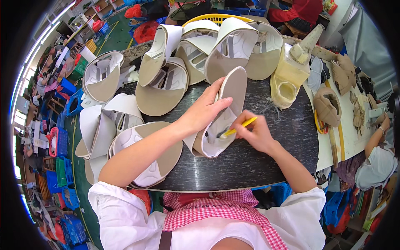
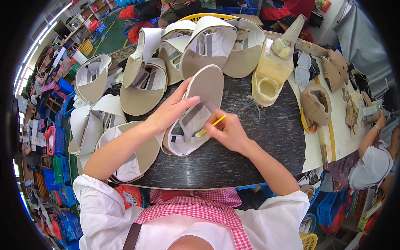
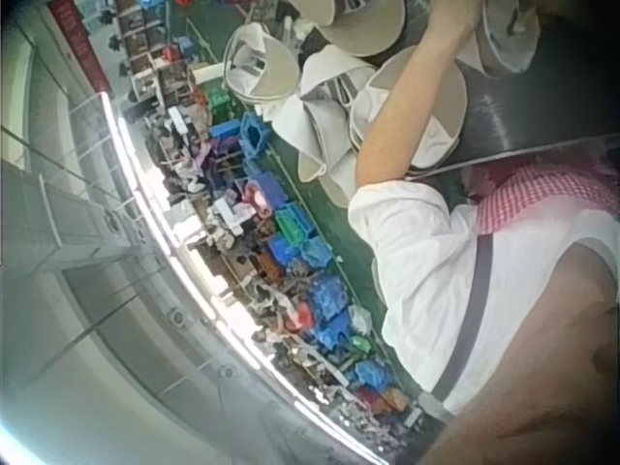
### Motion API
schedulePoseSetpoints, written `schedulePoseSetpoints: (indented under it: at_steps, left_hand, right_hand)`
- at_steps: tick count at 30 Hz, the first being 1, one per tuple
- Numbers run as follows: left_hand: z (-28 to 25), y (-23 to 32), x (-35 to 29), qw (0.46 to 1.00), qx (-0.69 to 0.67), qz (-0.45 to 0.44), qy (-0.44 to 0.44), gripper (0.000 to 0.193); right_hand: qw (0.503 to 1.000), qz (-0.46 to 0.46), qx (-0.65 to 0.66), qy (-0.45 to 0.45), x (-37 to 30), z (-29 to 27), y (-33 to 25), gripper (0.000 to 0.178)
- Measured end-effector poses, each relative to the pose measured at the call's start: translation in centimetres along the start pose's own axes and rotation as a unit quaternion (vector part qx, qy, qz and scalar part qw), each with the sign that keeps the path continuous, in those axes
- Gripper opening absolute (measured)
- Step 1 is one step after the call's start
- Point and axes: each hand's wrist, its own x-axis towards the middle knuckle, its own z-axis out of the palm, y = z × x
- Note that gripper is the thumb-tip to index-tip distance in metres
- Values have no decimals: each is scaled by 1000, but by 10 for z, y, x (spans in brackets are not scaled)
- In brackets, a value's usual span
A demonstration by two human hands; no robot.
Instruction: Applying glue to the inner surface and rim of shoe heel components using a yellow brush.
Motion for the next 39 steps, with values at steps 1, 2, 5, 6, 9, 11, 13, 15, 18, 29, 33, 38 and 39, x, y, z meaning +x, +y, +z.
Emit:
schedulePoseSetpoints:
  at_steps: [1, 2, 5, 6, 9, 11, 13, 15, 18, 29, 33, 38, 39]
  left_hand:
    - [0, -1, 0, 1000, -7, -5, 3, 59]
    - [2, -2, 0, 1000, -6, -5, 6, 59]
    - [9, -1, -8, 1000, 4, 10, 23, 65]
    - [9, 0, -16, 1000, 5, 10, 23, 65]
    - [16, 31, -41, 991, -125, 3, 39, 71]
    - [11, 47, -52, 988, -128, 66, 49, 73]
    - [15, 46, -61, 966, -156, 194, 72, 78]
    - [24, 27, -69, 976, -84, 177, 91, 78]
    - [36, -17, -80, 983, 43, 138, 115, 76]
    - [43, -17, -99, 971, 101, 47, 211, 61]
    - [48, -16, -99, 965, 76, 48, 245, 60]
    - [51, -14, -103, 965, 88, 62, 237, 56]
    - [48, -13, -106, 967, 106, 60, 225, 54]
  right_hand:
    - [998, -59, -12, 33, 4, 2, 0, 11]
    - [991, -117, -25, 67, 9, 5, -1, 10]
    - [983, -161, -81, 20, 6, 24, 0, 10]
    - [989, -137, -54, 2, -3, 24, 10, 10]
    - [995, -38, -70, -65, -24, 4, 1, 10]
    - [994, -101, -30, 22, -32, -3, -1, 11]
    - [964, -223, -93, 114, -26, -12, -11, 15]
    - [911, -323, -200, 163, -11, -17, -14, 17]
    - [972, -134, -142, 132, -13, -4, 13, 14]
    - [995, -81, -20, 47, -17, 10, 12, 7]
    - [991, -104, -45, 72, -9, 12, 5, 8]
    - [998, -34, -2, -44, -33, 1, 0, 8]
    - [998, -43, -28, 47, -33, -14, -6, 9]
